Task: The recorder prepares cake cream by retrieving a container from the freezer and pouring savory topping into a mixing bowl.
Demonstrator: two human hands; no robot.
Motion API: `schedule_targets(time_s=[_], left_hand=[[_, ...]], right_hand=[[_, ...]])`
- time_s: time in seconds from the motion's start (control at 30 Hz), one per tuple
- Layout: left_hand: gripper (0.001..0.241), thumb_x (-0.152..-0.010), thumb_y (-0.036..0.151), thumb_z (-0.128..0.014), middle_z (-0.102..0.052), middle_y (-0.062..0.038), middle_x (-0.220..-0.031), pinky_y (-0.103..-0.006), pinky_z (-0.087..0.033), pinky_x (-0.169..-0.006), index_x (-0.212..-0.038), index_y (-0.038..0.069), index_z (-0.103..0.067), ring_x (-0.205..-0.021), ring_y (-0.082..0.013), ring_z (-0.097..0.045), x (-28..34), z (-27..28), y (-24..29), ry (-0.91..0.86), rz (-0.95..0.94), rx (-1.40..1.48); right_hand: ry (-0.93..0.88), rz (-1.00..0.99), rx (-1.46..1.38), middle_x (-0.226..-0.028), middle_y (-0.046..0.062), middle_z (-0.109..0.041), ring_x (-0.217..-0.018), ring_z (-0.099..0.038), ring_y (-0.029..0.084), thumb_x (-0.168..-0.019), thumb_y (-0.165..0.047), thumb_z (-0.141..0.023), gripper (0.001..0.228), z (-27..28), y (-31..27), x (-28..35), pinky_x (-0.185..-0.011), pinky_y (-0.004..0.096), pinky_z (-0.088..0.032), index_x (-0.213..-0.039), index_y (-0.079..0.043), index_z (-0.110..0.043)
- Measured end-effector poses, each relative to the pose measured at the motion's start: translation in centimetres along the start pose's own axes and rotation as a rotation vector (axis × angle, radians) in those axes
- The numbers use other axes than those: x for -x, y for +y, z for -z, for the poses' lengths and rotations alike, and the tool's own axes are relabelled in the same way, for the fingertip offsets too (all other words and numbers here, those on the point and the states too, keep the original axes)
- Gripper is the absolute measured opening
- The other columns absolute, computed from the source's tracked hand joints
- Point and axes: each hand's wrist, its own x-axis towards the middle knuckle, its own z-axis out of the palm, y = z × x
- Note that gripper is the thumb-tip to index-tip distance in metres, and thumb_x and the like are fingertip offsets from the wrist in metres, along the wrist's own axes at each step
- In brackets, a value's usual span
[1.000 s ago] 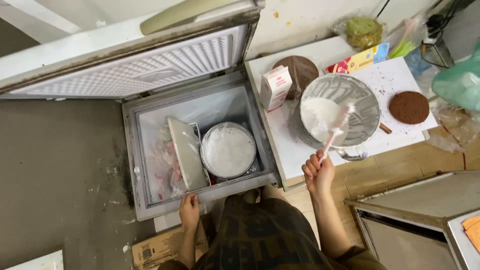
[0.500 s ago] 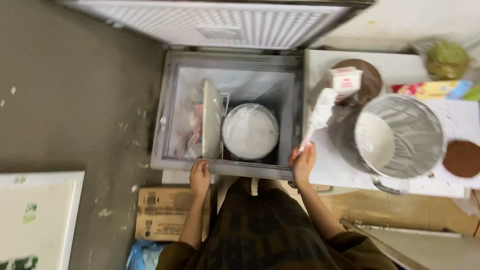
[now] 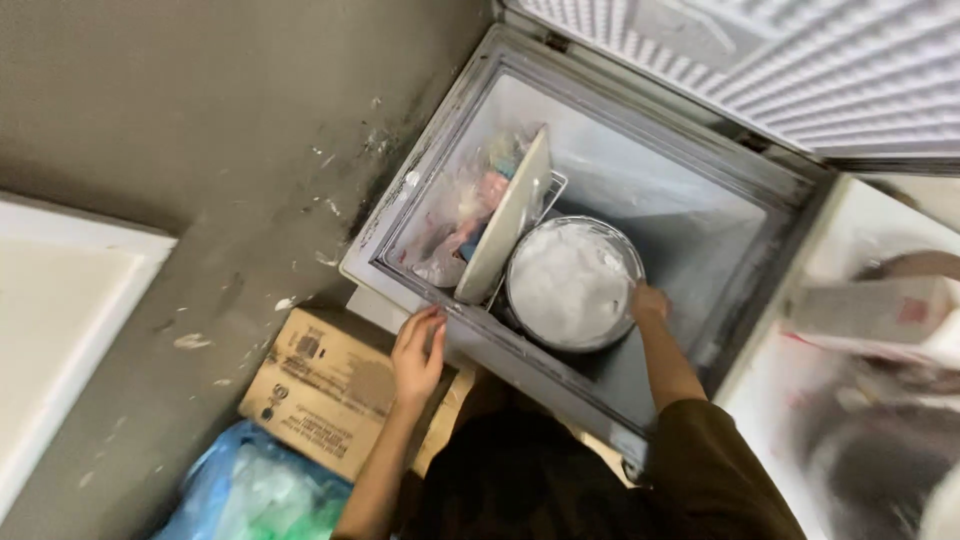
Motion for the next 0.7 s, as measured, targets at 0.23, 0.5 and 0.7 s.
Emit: schedule_targets(time_s=[0.23, 0.5, 0.7], left_hand=[[0.014, -0.093, 0.004, -0.067, -0.073, -0.013, -0.124, -0.0376, -0.05, -0.102, -0.105, 0.002, -0.072, -0.117, -0.0278, -0.069, 1.1, 0.7, 0.0, 0.006, 0.111, 0.091], [0.016, -0.088, 0.004, -0.068, -0.075, -0.016, -0.121, -0.0377, -0.051, -0.103, -0.102, -0.001, -0.075, -0.115, -0.0273, -0.071, 1.9, 0.2, -1.0, -0.013, 0.199, 0.064], [0.012, -0.087, 0.009, -0.072, -0.076, -0.016, -0.118, -0.0435, -0.055, -0.102, -0.096, 0.003, -0.077, -0.118, -0.029, -0.072, 3.9, 0.7, -3.4, -0.048, 0.286, -0.04]], right_hand=[[0.589, 0.322, 0.474, -0.108, 0.008, -0.072, -0.104, -0.067, 0.029, -0.105, -0.028, -0.049, 0.028, -3.8, -3.0, -15.6, -0.084, 0.048, -0.051, -0.12, -0.018, -0.07], [0.588, 0.566, 0.846, -0.103, 0.005, -0.074, -0.099, -0.068, 0.022, -0.093, -0.024, -0.057, 0.027, -14.9, -5.9, -27.0, -0.084, 0.042, -0.048, -0.112, -0.013, -0.073], [0.229, 0.33, 0.591, -0.104, 0.002, -0.078, -0.1, -0.073, 0.021, -0.101, -0.021, -0.054, 0.023, -19.7, -3.2, -24.4, -0.09, 0.044, -0.052, -0.107, -0.02, -0.075]])
